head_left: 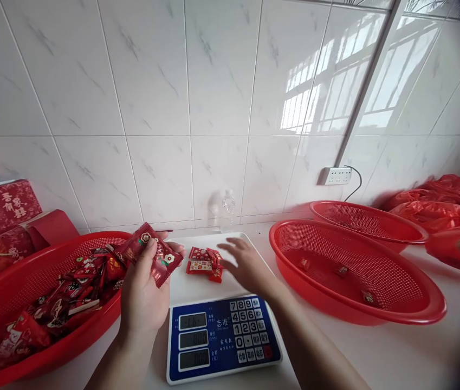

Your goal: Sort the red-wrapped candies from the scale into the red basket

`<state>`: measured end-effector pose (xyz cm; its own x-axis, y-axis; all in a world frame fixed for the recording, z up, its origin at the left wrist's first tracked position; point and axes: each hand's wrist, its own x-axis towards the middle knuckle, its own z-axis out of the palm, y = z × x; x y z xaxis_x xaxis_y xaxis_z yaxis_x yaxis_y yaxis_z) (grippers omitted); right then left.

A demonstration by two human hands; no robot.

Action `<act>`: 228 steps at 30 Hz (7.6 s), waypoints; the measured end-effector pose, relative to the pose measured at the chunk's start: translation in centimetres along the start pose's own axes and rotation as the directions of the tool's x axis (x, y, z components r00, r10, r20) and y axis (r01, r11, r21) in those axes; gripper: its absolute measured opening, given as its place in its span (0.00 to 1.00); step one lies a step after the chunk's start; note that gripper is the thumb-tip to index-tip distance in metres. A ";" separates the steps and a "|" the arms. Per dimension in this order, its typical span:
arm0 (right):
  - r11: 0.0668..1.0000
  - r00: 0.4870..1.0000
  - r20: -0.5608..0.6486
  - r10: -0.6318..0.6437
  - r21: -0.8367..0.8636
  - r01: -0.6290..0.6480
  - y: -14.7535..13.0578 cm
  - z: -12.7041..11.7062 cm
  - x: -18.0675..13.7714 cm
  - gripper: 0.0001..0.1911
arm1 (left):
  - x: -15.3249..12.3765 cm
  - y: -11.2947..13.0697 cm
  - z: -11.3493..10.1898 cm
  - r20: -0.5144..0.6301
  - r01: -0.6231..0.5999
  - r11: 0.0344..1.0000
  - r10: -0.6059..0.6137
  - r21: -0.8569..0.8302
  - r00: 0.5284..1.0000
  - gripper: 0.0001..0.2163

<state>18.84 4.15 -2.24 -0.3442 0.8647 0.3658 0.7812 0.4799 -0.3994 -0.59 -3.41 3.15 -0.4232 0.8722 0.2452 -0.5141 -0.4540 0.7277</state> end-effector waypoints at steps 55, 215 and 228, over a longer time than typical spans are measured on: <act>0.987 0.984 0.157 0.084 -0.151 -0.060 -1.4 0.0 -0.7 0.11 | -0.4 -0.1 0.2 0.074 -0.008 1.000 0.007 0.011 0.997 0.07; -0.351 0.865 0.137 0.483 0.935 0.048 -3.8 -4.3 1.0 0.09 | 10.8 8.8 -14.9 -0.158 -0.236 -0.401 -0.735 0.885 0.660 0.41; -0.272 0.911 0.084 0.404 0.962 0.032 -3.4 -3.0 1.0 0.04 | 9.2 4.6 -16.2 -0.035 -0.306 -0.416 -0.638 0.856 0.769 0.31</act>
<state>17.39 2.94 2.05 -0.0419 0.9940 0.1015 -0.7245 0.0397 -0.6881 -18.97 -0.42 -1.63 -0.0236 0.9541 -0.2986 0.9824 0.0775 0.1700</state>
